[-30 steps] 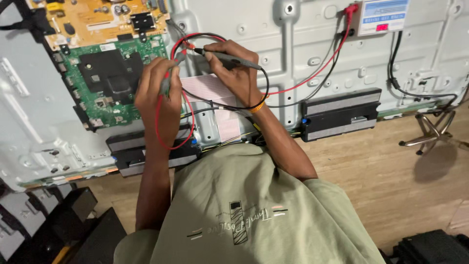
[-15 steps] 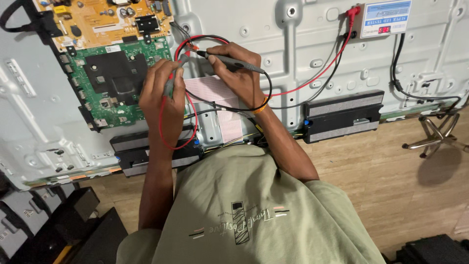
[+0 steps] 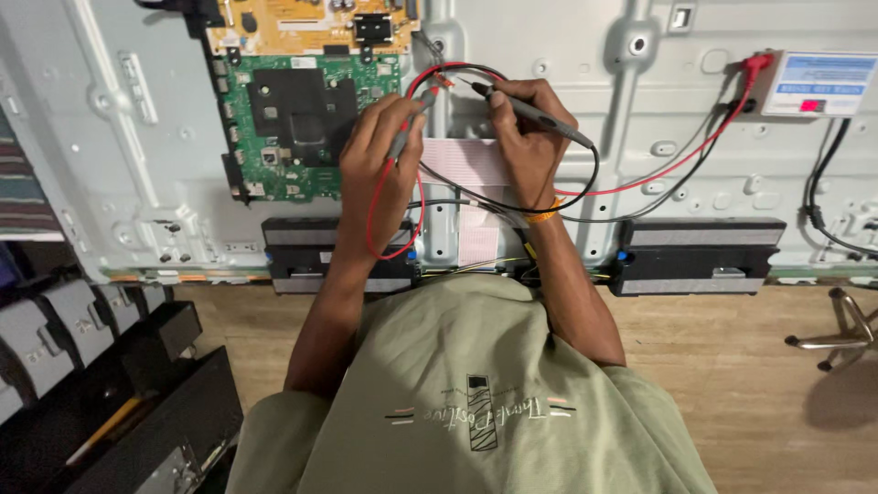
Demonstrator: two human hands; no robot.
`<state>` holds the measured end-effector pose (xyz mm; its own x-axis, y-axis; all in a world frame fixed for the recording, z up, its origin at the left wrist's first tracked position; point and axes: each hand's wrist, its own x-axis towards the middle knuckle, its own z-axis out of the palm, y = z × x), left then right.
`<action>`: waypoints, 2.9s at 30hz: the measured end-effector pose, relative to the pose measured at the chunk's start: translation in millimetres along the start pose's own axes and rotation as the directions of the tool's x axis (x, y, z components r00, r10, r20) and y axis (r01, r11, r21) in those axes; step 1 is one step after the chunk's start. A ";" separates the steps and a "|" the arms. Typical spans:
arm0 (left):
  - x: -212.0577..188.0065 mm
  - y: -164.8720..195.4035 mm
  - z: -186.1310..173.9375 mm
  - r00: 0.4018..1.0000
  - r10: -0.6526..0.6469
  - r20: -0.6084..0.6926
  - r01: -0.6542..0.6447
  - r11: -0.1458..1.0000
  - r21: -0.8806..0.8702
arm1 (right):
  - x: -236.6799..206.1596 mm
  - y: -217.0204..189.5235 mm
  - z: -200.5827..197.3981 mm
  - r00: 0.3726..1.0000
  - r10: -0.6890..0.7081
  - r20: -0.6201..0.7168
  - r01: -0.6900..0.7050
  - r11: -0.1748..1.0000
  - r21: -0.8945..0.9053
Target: The person retrieves a bench power supply from a drawer, untangles its leads, and connects it to a TV mainboard mounted in its chassis on the workbench. They then use multimeter probes to probe points on the board, testing components while the supply is connected.
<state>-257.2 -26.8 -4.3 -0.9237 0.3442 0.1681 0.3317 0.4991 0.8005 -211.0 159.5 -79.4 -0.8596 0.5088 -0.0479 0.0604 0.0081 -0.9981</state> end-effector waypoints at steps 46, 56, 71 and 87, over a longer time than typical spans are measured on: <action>0.6 3.5 -0.5 0.999 0.017 0.048 -0.018 1.000 0.005 | -2.4 -16.3 3.8 0.988 -0.136 0.074 0.151 0.956 -0.250; -1.0 0.3 0.8 1.000 0.003 0.019 -0.003 1.000 0.012 | -5.1 -22.2 4.2 0.986 -0.143 0.087 0.160 0.953 -0.259; -3.0 1.0 0.9 1.000 -0.030 0.005 0.030 0.999 -0.027 | -4.4 -21.1 4.1 0.990 -0.121 0.071 0.135 0.961 -0.241; -19.7 1.4 -6.0 0.994 -0.096 -0.057 0.093 0.994 -0.057 | -16.0 -25.4 -4.7 0.969 -0.247 0.014 0.242 0.934 -0.261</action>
<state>-239.7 -37.7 -3.0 -0.9607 0.2490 0.1225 0.2328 0.4830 0.8441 -196.4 155.2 -53.0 -0.8546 0.4792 0.2001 -0.0194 0.3555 -0.9345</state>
